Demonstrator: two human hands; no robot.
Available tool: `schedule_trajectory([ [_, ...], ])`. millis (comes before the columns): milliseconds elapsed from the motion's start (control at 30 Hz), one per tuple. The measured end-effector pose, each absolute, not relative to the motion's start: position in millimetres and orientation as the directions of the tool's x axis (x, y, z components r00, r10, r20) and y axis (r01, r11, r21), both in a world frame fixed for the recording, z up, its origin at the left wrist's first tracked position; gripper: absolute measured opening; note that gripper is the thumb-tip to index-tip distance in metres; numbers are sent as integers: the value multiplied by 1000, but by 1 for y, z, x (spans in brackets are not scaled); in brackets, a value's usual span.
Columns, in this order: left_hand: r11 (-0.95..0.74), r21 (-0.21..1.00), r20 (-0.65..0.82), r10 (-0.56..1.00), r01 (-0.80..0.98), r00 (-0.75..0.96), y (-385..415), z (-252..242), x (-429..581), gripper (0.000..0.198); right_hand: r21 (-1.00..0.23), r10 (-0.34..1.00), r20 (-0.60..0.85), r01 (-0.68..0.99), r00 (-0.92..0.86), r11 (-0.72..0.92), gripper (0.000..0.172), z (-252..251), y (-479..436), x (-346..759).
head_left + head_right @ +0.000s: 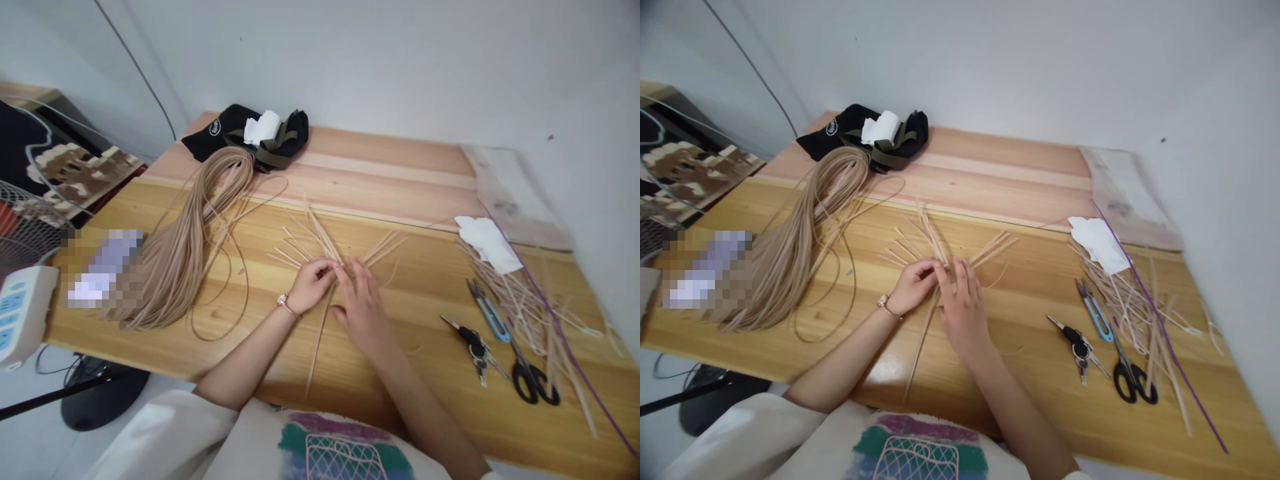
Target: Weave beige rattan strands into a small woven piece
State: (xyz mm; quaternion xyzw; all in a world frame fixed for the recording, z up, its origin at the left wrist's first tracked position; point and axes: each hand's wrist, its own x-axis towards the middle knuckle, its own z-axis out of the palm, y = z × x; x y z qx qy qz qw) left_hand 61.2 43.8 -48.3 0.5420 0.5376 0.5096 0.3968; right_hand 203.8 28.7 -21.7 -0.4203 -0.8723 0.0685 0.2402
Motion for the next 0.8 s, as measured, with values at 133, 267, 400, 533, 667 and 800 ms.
schedule_trajectory([
  [133, -57, 991, 66, 995, 122, -71, 42, -47, 64, 19, -381, 818, 383, 734, -429, 563, 55, -35, 35, 199],
  [267, 14, 1000, -13, 999, 13, -32, 42, -46, 62, 27, -531, 836, 422, 652, -350, 541, 35, -37, 39, 201],
  [400, 51, 999, -51, 999, -12, 7, 41, -44, 60, 31, -691, 897, 363, 572, -253, 441, 23, -37, 44, 208],
  [533, 40, 999, -40, 996, -6, 81, 40, -41, 59, 30, -747, 936, 274, 564, -221, 351, 25, -35, 49, 213],
  [667, -10, 997, 0, 993, 82, 122, 39, -40, 58, 26, -774, 954, 220, 559, -204, 298, 27, -33, 50, 215],
  [800, -51, 983, 29, 992, 174, 125, 39, -40, 58, 23, -784, 970, 175, 573, -167, 240, 28, -32, 49, 214],
])
